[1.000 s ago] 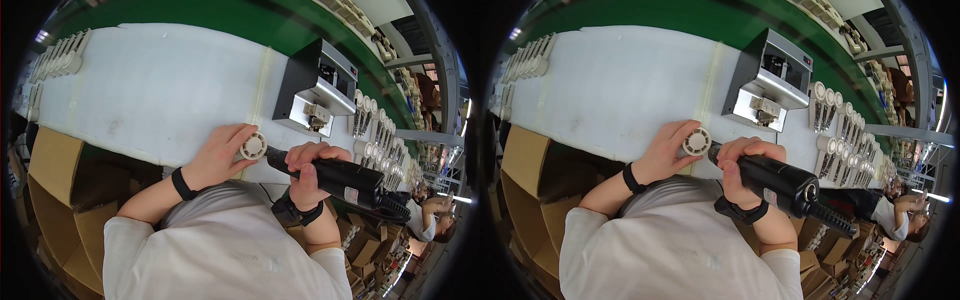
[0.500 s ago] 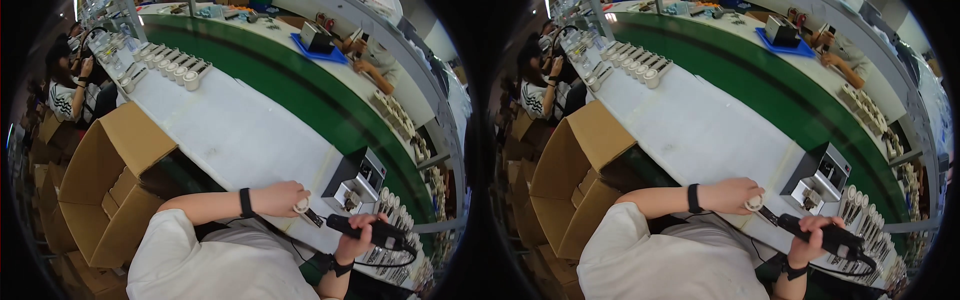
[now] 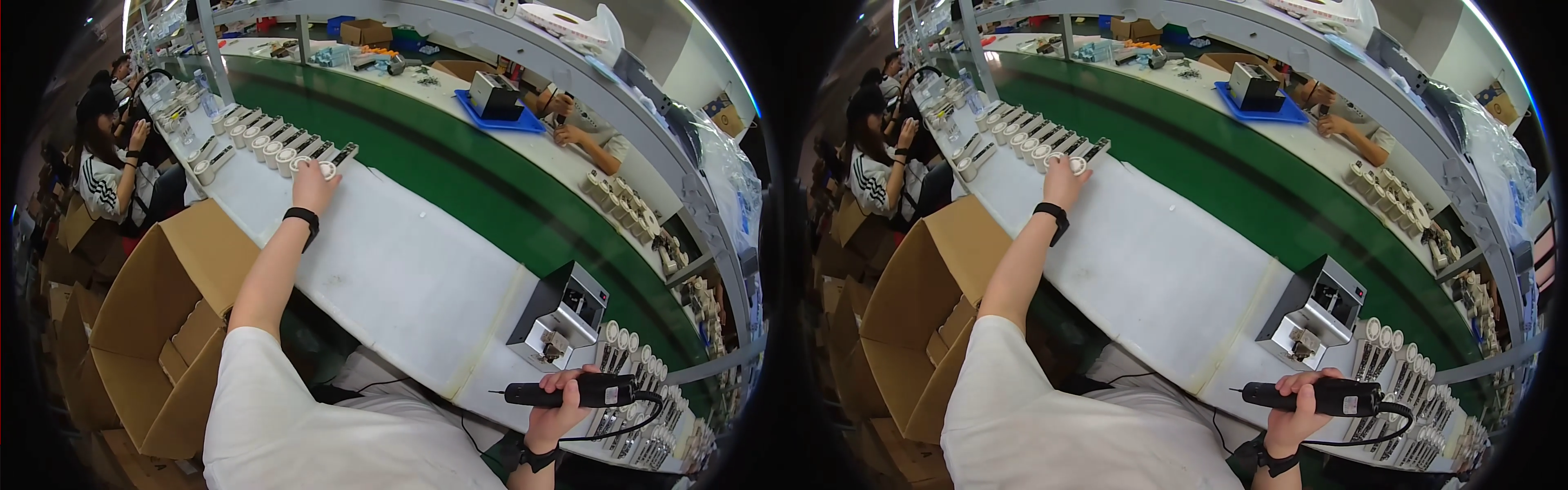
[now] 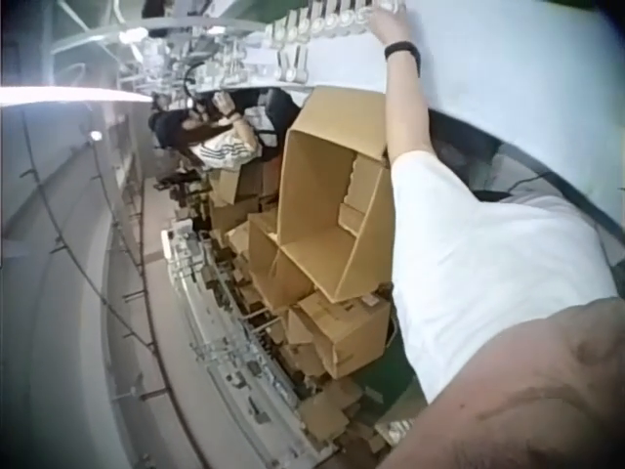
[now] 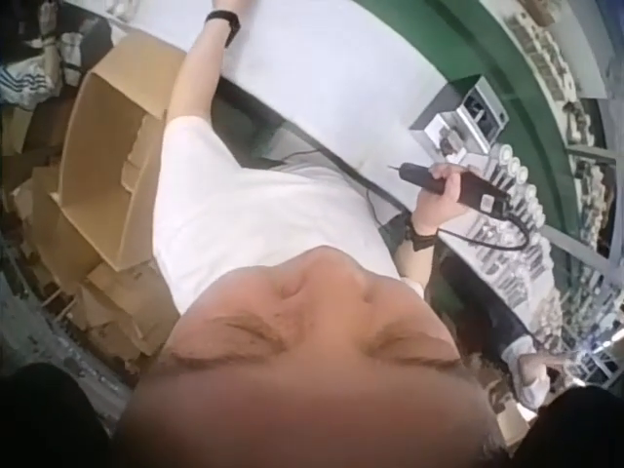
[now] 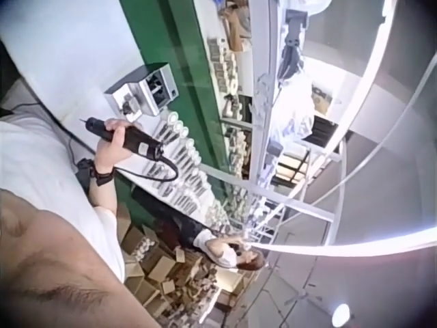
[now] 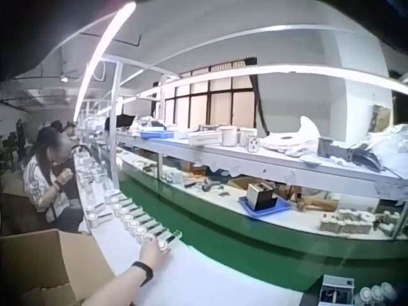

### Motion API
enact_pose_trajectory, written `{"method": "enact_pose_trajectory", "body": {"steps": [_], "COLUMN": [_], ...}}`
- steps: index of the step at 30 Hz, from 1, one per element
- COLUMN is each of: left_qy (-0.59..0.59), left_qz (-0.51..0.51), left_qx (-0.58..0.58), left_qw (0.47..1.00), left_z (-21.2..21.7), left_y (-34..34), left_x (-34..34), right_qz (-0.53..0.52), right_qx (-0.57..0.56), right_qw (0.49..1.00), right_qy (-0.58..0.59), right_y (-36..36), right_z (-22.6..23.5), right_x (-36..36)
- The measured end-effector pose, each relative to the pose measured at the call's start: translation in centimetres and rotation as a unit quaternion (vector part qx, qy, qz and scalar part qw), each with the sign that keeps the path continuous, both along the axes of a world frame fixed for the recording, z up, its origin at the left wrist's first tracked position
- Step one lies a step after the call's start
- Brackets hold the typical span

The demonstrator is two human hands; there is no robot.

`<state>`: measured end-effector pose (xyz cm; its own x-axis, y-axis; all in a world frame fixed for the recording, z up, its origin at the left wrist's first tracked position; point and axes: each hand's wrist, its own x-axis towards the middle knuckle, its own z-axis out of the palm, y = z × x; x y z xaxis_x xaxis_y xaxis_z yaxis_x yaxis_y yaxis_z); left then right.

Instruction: Assembling and packing small manufactured components on a production line.

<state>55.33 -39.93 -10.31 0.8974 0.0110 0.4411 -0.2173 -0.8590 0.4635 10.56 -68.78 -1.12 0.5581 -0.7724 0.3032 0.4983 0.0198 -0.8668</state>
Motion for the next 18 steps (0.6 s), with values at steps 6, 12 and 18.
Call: {"method": "enact_pose_trajectory", "body": {"steps": [6,12,18], "left_qy": [0.039,0.064,-0.138], "left_qz": [0.041,-0.005,-0.27], "left_qx": [0.06,0.222,0.121], "left_qw": [0.997,0.973,0.945], "left_z": [0.5,-0.3,7.9], "left_y": [-1.0,-0.4,-10.8], "left_x": [1.0,3.0,-7.1], "right_qz": [-0.03,-0.119,-0.098], "right_qx": [0.021,0.112,0.105], "right_qw": [0.999,0.986,0.989], "right_qy": [0.024,0.021,0.033], "right_y": [0.1,-0.6,-2.7], "right_z": [-0.2,-0.3,-1.3], "right_x": [-1.2,-3.2,-7.4]}}
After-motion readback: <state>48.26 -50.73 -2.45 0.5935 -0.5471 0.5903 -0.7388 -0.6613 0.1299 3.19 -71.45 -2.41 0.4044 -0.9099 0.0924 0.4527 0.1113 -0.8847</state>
